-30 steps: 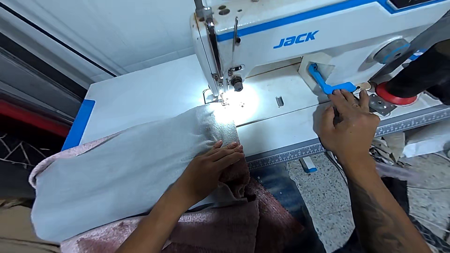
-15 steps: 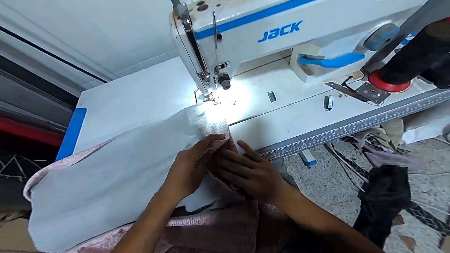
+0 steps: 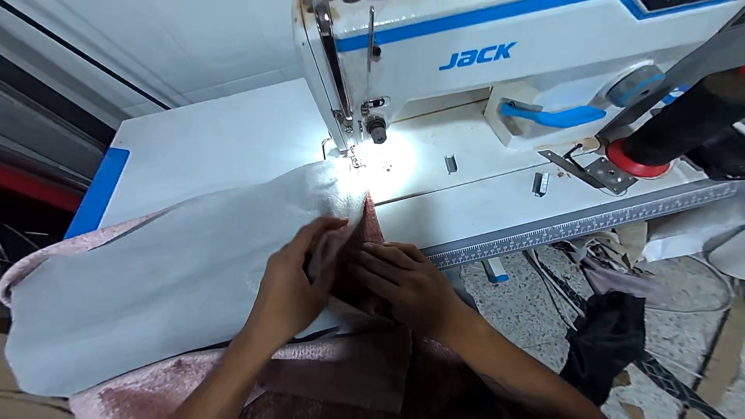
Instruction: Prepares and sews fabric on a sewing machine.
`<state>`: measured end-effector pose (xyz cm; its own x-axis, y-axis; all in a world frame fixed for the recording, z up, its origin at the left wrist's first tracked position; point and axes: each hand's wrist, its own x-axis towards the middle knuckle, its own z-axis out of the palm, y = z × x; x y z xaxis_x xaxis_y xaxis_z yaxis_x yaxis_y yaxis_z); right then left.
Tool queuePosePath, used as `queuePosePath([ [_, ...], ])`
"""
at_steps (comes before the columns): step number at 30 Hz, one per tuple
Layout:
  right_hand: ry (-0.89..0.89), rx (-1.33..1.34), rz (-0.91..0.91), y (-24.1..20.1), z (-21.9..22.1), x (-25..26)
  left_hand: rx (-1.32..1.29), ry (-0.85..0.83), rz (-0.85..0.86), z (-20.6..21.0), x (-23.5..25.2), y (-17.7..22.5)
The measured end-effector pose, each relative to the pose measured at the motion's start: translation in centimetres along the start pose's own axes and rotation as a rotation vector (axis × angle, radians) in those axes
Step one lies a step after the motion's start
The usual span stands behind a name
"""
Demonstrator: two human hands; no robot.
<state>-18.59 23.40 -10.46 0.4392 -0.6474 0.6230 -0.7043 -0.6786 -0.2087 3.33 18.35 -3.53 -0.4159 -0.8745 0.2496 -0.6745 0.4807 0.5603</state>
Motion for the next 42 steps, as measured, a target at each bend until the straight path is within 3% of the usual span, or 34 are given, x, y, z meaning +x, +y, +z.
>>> queuePosePath([
  [3,-0.015,-0.055,0.035,-0.6,0.5,0.7,0.122,-0.049,-0.032,-0.1,-2.6,0.5],
  [8,-0.207,0.011,0.023,-0.5,-1.1,1.1,0.376,0.359,-0.065,-1.0,-5.7,-0.3],
  [10,-0.152,0.007,0.042,-0.6,-0.6,1.0,0.295,0.502,-0.136,-0.9,-4.9,-0.2],
  [12,-0.037,-0.036,0.088,-1.1,0.7,1.1,0.071,0.532,-0.224,-1.0,-3.2,0.3],
  [15,0.087,-0.024,0.09,-1.4,2.1,1.6,-0.012,0.455,-0.258,-2.2,-0.9,1.6],
  [16,0.137,0.023,0.069,-1.5,2.2,1.4,0.053,0.432,-0.192,-2.5,-0.8,1.6],
  [19,0.255,0.116,0.035,-1.9,1.7,0.5,0.28,0.413,0.229,-3.1,-0.6,0.1],
  [22,0.237,0.134,0.044,-1.5,1.4,-0.6,0.382,0.328,0.4,-4.3,-0.2,-1.5],
  [25,0.219,0.146,0.067,-1.5,1.3,-1.2,0.263,0.05,0.484,-4.9,0.9,-2.9],
  [29,0.24,0.159,0.113,-2.4,1.7,-1.4,0.044,-0.29,0.567,-1.8,1.9,-4.1],
  [33,0.274,0.179,0.155,-3.1,2.1,-1.3,0.003,-0.275,0.519,-0.7,2.2,-3.8],
  [42,0.333,0.118,0.176,-4.0,2.6,-0.7,0.035,-0.145,0.651,0.9,1.8,-2.9],
])
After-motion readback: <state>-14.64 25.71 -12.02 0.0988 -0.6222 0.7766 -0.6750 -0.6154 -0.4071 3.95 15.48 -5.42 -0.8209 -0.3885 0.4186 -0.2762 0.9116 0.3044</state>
